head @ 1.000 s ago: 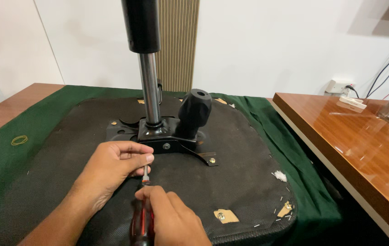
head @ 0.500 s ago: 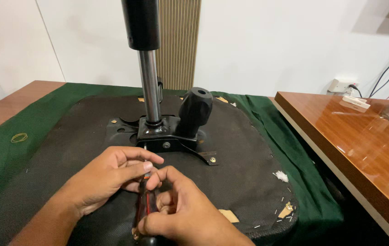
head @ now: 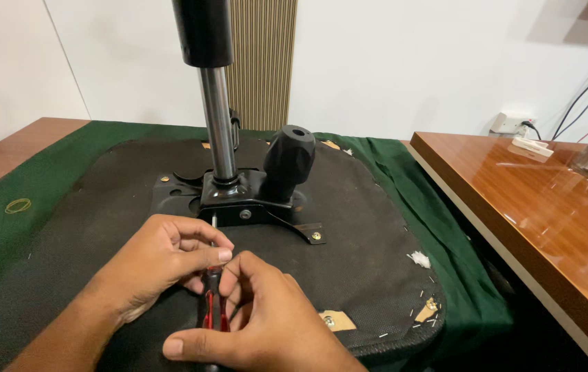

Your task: The person uses a screwdriver to tighten screws on the underside of an office chair base, securing the central gas lift column to the base plate. The person works on one screw at a time, rotating the chair base as needed to access each fastener.

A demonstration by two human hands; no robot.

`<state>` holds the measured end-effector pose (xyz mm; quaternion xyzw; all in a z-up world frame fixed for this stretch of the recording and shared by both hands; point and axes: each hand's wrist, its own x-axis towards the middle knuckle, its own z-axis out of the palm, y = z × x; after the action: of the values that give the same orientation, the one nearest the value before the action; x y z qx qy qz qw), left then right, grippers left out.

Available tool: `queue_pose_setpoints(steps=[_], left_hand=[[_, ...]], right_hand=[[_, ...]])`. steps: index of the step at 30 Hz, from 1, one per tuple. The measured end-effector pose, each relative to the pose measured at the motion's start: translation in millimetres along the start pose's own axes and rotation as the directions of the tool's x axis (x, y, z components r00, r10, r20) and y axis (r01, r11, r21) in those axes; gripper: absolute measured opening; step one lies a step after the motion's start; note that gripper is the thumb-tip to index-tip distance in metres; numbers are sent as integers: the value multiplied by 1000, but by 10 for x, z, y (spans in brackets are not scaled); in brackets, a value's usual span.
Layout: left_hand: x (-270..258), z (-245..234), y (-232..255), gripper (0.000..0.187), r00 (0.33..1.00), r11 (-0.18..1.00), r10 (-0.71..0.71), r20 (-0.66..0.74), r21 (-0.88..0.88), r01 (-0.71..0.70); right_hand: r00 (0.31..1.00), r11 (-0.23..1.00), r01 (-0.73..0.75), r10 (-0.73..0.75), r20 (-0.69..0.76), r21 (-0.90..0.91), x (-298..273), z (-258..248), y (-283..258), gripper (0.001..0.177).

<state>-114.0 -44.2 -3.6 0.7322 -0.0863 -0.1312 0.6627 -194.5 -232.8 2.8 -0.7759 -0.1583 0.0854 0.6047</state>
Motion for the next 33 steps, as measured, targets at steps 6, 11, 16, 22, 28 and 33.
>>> queue_pose_setpoints(steps=[6,11,16,22,28,33], left_hand=[[-17,55,40,20,999,995,33,-27,91,-30],[-43,65,75,23,998,986,-10,-57,164,19],[-69,19,66,26,997,999,37,74,33,-40],[-132,-64,55,39,976,994,5,220,-107,19],[-111,-19,56,32,989,996,-10,146,-82,23],[-108,14,66,29,998,1000,-3,70,-11,4]], right_hand=[[1000,998,8,-9,-25,-62,55,23,1,62],[998,997,-49,51,-24,63,83,35,19,48],[997,965,-71,67,25,251,103,23,59,36],[993,943,-117,103,63,312,154,-18,108,23],[999,970,-21,30,-34,243,121,13,126,33],[996,978,26,-7,-93,207,33,58,70,59]])
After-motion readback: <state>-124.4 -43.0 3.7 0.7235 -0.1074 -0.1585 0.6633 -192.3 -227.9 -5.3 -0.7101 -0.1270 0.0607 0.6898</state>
